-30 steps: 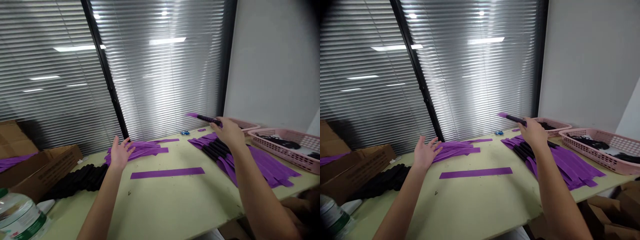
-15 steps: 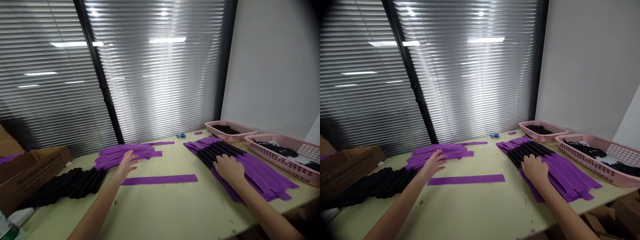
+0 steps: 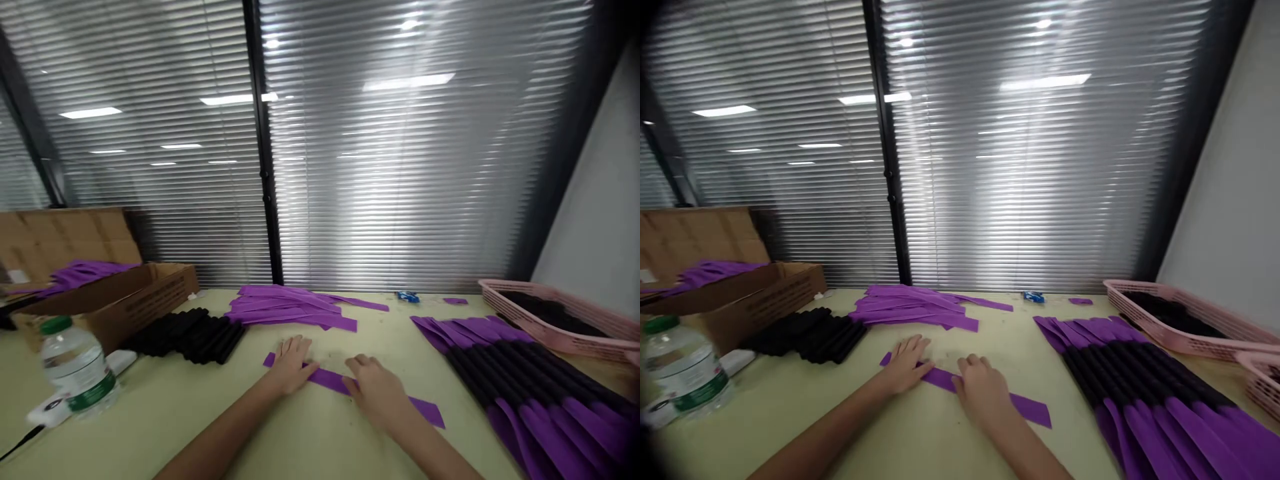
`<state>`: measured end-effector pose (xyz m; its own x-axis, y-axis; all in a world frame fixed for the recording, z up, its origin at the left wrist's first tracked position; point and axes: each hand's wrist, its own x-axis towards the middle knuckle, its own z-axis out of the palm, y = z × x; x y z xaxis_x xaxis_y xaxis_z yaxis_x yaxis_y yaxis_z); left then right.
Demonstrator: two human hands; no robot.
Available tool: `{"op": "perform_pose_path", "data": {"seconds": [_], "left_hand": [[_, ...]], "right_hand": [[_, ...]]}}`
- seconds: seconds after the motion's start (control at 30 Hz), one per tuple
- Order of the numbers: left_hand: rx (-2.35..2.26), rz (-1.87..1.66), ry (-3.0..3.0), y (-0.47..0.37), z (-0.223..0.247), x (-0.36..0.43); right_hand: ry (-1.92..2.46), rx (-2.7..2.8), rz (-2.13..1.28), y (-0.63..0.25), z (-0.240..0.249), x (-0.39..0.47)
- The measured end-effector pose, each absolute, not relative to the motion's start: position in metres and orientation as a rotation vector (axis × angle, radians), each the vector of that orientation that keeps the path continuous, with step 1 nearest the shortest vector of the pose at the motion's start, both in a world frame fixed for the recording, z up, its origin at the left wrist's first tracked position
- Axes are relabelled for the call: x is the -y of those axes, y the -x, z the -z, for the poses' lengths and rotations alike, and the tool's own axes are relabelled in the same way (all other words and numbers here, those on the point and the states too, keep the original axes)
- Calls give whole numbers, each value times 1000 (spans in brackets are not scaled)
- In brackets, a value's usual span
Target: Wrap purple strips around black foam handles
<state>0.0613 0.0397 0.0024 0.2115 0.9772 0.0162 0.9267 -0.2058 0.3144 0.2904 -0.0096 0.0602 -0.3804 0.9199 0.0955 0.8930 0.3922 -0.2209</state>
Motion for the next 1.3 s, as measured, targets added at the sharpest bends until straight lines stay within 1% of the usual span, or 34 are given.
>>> {"op": "perform_pose_path", "data": {"seconds": [0.13, 0.2, 0.3, 0.4, 0.53, 0.67, 0.77, 0.83, 1.3], "left_hand": [[-2305, -476, -2165, -29, 8, -53], [-2525, -516, -2093, -9, 16, -58], [-2756, -468, -1978, 13, 27, -58], [-2758, -465, -1862, 21, 29, -55], [-2741, -587, -1833, 17, 24, -52], [-2926, -691, -1923, 17, 23, -51], [-3104, -629, -1848, 23, 23, -48], [-3141, -570, -1800, 28, 22, -46], [-3093, -491, -1783, 34, 10, -43]], "right_hand": [[1323, 2556, -294, -261, -38, 15], [1287, 2592, -357, -262, -26, 13], [1301, 2623, -438, -272, -11, 8], [1308, 2635, -434, -281, -4, 2], [1323, 2625, -417, -281, -1, -1], [1291, 2625, -409, -279, 1, 1], [1278, 2622, -408, -279, 2, 1], [1286, 2622, -412, -278, 2, 1], [1281, 2575, -462, -281, 0, -4]]}}
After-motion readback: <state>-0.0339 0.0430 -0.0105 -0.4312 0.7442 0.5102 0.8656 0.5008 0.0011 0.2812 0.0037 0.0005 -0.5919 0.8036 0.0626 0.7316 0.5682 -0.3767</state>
